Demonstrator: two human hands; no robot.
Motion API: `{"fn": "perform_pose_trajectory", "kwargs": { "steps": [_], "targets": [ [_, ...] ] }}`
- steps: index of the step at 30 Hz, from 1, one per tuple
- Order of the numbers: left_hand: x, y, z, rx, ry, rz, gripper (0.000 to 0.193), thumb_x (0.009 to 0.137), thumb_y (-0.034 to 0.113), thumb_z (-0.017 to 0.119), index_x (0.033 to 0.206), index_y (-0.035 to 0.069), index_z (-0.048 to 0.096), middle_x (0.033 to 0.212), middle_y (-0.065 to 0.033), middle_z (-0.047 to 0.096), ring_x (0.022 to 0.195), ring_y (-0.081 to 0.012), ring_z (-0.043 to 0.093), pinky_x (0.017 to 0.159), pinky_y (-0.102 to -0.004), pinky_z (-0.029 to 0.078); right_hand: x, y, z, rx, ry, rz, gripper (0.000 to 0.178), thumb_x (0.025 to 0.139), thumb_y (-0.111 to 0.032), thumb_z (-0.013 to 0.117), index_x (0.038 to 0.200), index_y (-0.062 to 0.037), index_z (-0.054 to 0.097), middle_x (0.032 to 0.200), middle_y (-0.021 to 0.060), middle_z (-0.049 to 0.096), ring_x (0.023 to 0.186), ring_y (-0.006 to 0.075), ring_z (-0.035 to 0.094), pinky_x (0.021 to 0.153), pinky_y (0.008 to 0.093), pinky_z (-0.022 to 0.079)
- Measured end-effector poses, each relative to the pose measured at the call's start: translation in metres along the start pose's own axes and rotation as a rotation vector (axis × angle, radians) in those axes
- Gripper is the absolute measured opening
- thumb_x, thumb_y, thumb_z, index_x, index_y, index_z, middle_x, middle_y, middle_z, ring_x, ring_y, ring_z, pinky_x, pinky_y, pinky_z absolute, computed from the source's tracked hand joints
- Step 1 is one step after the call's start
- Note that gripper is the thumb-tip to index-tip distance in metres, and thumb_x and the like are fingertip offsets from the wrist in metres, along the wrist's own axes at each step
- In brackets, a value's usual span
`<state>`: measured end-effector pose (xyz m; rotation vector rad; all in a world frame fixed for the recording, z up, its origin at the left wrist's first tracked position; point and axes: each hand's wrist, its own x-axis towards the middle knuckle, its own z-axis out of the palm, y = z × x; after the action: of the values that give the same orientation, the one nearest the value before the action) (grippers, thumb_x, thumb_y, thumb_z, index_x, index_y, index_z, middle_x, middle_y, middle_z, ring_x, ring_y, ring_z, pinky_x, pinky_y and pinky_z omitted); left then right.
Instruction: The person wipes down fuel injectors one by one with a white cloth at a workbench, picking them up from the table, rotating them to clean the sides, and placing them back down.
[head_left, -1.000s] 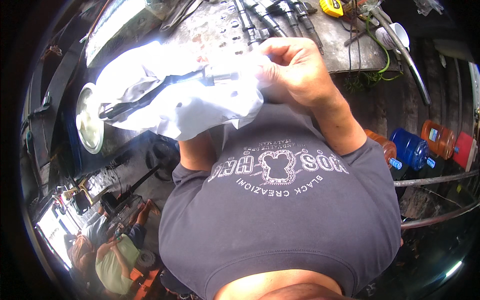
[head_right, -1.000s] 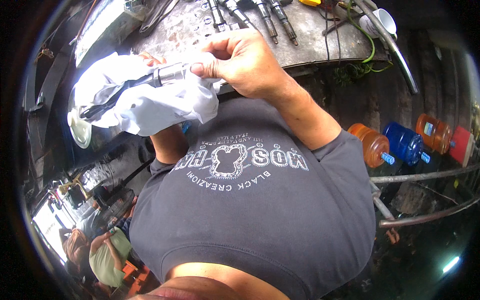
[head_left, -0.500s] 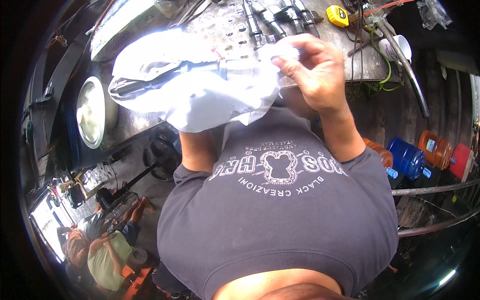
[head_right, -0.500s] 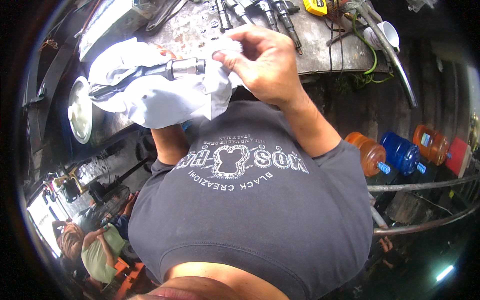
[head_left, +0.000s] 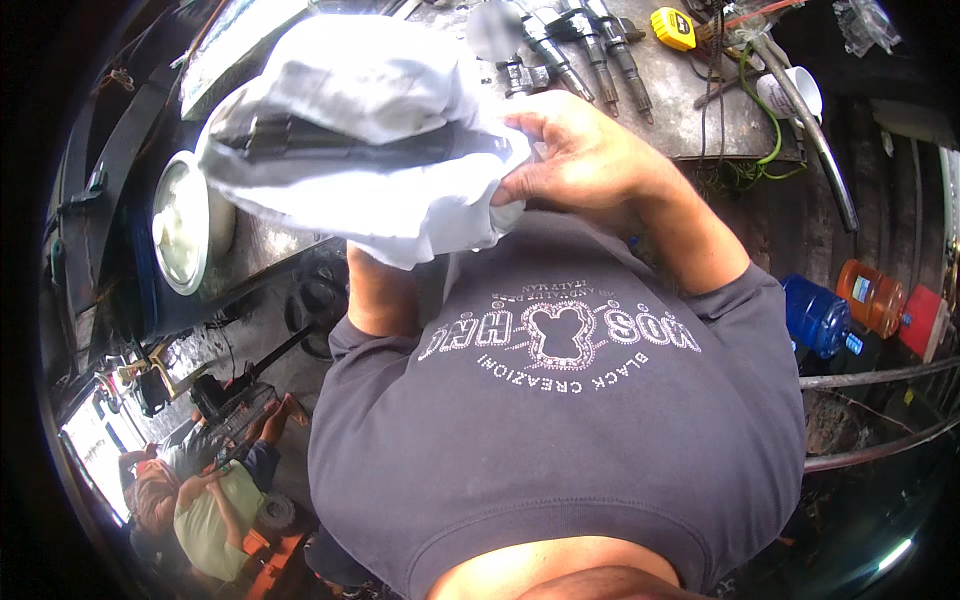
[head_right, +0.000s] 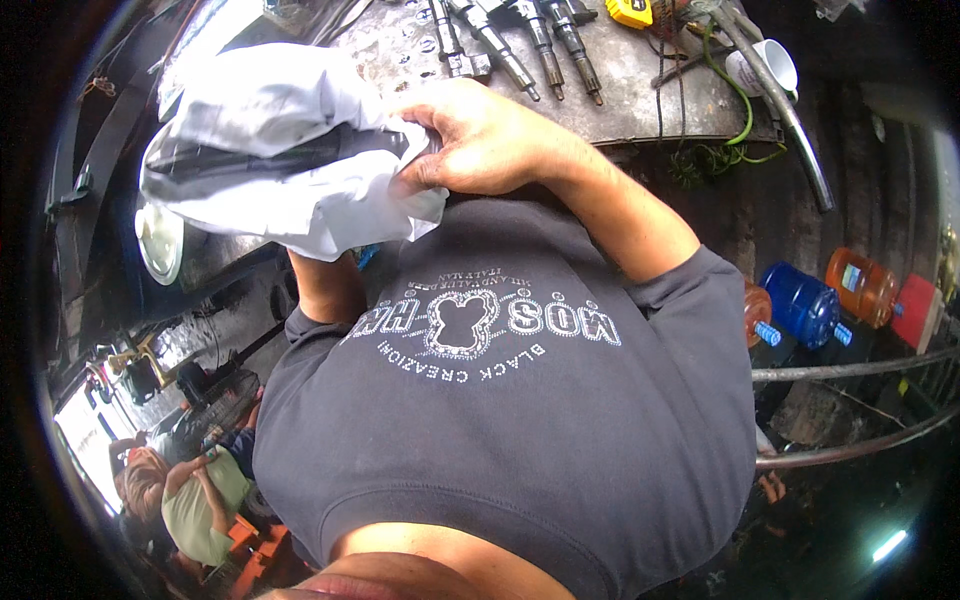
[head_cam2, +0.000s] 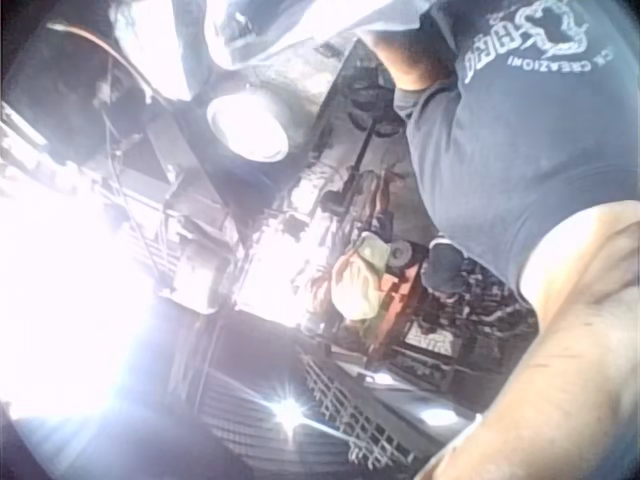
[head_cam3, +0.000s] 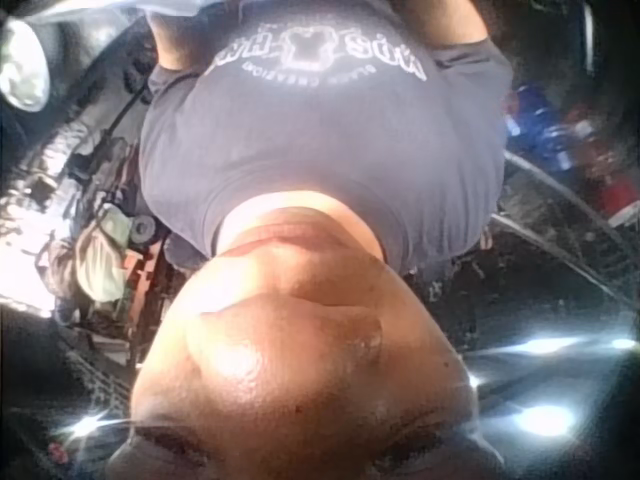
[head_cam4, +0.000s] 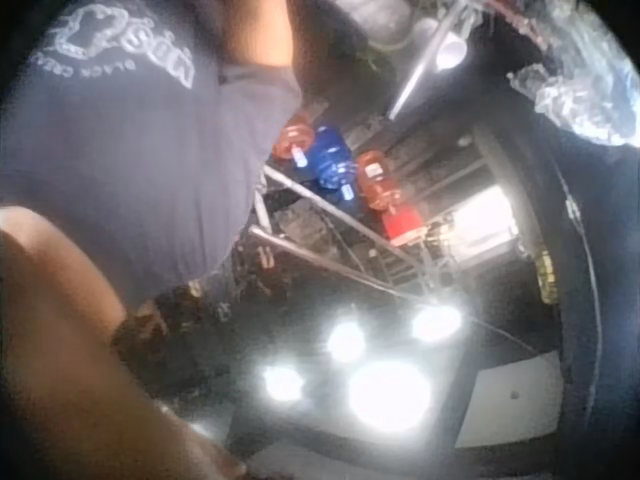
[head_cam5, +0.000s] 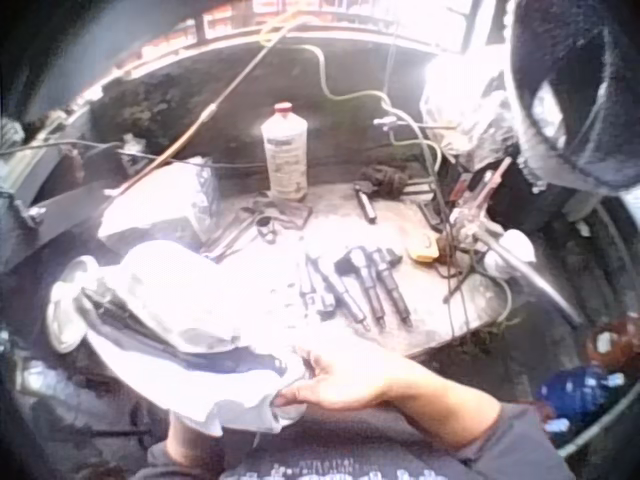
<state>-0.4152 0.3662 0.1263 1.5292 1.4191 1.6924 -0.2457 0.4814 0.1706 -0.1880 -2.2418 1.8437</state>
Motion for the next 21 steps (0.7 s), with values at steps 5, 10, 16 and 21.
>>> {"fn": "perform_pose_trajectory", "kwargs": {
  "steps": [5,10,16,21],
  "targets": [
    [-0.003,-0.01,0.009,-0.089,0.115,-0.052,0.04,0.085,0.022,0.054,0.118,-0.001,0.046,0.112,-0.0133,0.055,0.1,-0.0226,0.055,0.087,-0.0329,0.044,-0.01,-0.006,0.013,-0.286,0.24,0.052,0.039,0.067,-0.008,0.068,0.104,0.0004,0.058,0.075,0.0169,0.064,0.067,0.0262,0.064,0.062,0.0334,0.05],
    [-0.006,-0.01,0.014,-0.157,0.233,-0.074,0.041,0.085,0.021,0.054,0.118,-0.001,0.046,0.112,-0.0133,0.054,0.1,-0.0227,0.054,0.087,-0.0332,0.044,-0.017,-0.004,0.015,-0.102,0.227,0.07,0.036,0.077,-0.004,0.064,0.11,0.004,0.054,0.085,0.0074,0.064,0.074,0.0104,0.058,0.07,0.0253,0.048],
    [-0.011,-0.008,0.031,-0.204,0.331,-0.083,0.042,0.084,0.021,0.055,0.119,-0.001,0.046,0.112,-0.0133,0.054,0.101,-0.0228,0.054,0.088,-0.0335,0.044,-0.012,0.023,0.033,0.107,0.422,-0.124,0.036,0.08,-0.017,0.067,0.107,0.0016,0.055,0.075,0.009,0.063,0.067,0.0096,0.057,0.061,0.026,0.046],
    [0.002,-0.017,0.043,-0.223,0.533,-0.106,0.042,0.084,0.02,0.056,0.119,-0.001,0.045,0.113,-0.0132,0.054,0.101,-0.0229,0.054,0.088,-0.0337,0.044,-0.008,0.014,0.049,0.251,0.618,-0.092,0.031,0.084,-0.02,0.063,0.102,0.0032,0.054,0.081,0.0045,0.06,0.074,0.0092,0.052,0.068,0.0238,0.043]
  ]
}}
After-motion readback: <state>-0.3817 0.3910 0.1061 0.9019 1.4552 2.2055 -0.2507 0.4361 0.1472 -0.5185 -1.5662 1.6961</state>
